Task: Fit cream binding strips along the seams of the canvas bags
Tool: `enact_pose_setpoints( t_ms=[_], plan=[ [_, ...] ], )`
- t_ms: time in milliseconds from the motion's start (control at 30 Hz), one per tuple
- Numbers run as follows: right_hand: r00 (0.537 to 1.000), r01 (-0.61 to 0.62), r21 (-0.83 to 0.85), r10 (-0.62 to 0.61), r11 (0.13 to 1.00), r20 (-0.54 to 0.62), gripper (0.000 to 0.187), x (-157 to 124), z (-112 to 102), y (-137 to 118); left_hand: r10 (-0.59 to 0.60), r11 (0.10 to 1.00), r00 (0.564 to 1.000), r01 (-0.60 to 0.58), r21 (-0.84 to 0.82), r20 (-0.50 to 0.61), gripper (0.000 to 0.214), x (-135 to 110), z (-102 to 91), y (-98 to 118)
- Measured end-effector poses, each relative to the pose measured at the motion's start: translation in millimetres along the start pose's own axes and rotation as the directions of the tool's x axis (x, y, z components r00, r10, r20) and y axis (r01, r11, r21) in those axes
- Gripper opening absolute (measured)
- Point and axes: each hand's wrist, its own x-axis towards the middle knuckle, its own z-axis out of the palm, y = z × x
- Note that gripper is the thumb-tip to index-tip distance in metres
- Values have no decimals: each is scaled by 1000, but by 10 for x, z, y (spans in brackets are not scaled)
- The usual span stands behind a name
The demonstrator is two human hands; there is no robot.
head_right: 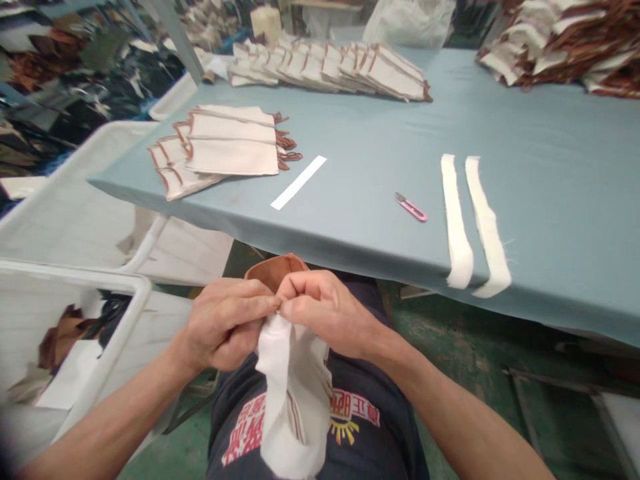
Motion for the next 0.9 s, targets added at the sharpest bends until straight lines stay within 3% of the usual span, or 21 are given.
enact_pose_setpoints(
  t_ms=[133,267,300,367,433,500,567,667,767,900],
  plan=[
    [986,143,-300,-162,943,-40,13,-47,15,-181,-189,981,982,188,-44,-19,21,84,-120,178],
    [925,308,-587,-379,749,2,11,-101,-6,-258,-342,934,921,355,-42,187,22,224,-308,266],
    [910,333,-621,-414,710,15,11,-111,-11,-252,-340,936,912,351,-10,229,26,239,-327,256],
    [880,369,-666,-475,648,26,12,-124,-14,-213,-258,966,936,246,80,239,30,224,-315,209],
    [855,385,-698,-518,604,22,14,-129,-9,-151,-145,976,973,110,190,178,33,153,-258,141],
    [845,378,-718,-534,585,11,15,-127,0,-88,-80,964,990,47,263,115,36,57,-201,79],
    [841,378,-728,-541,572,12,16,-127,4,-47,-84,967,991,56,248,103,37,-19,-185,41],
    [817,429,-734,-572,526,69,16,-134,-8,-46,-150,986,974,134,104,169,38,-20,-246,48],
    [787,490,-740,-600,461,147,15,-146,-31,-88,-214,971,939,235,-48,270,43,112,-337,106],
    [775,517,-738,-603,434,188,13,-162,-53,-131,-236,948,904,295,-119,357,42,343,-403,173]
  ],
)
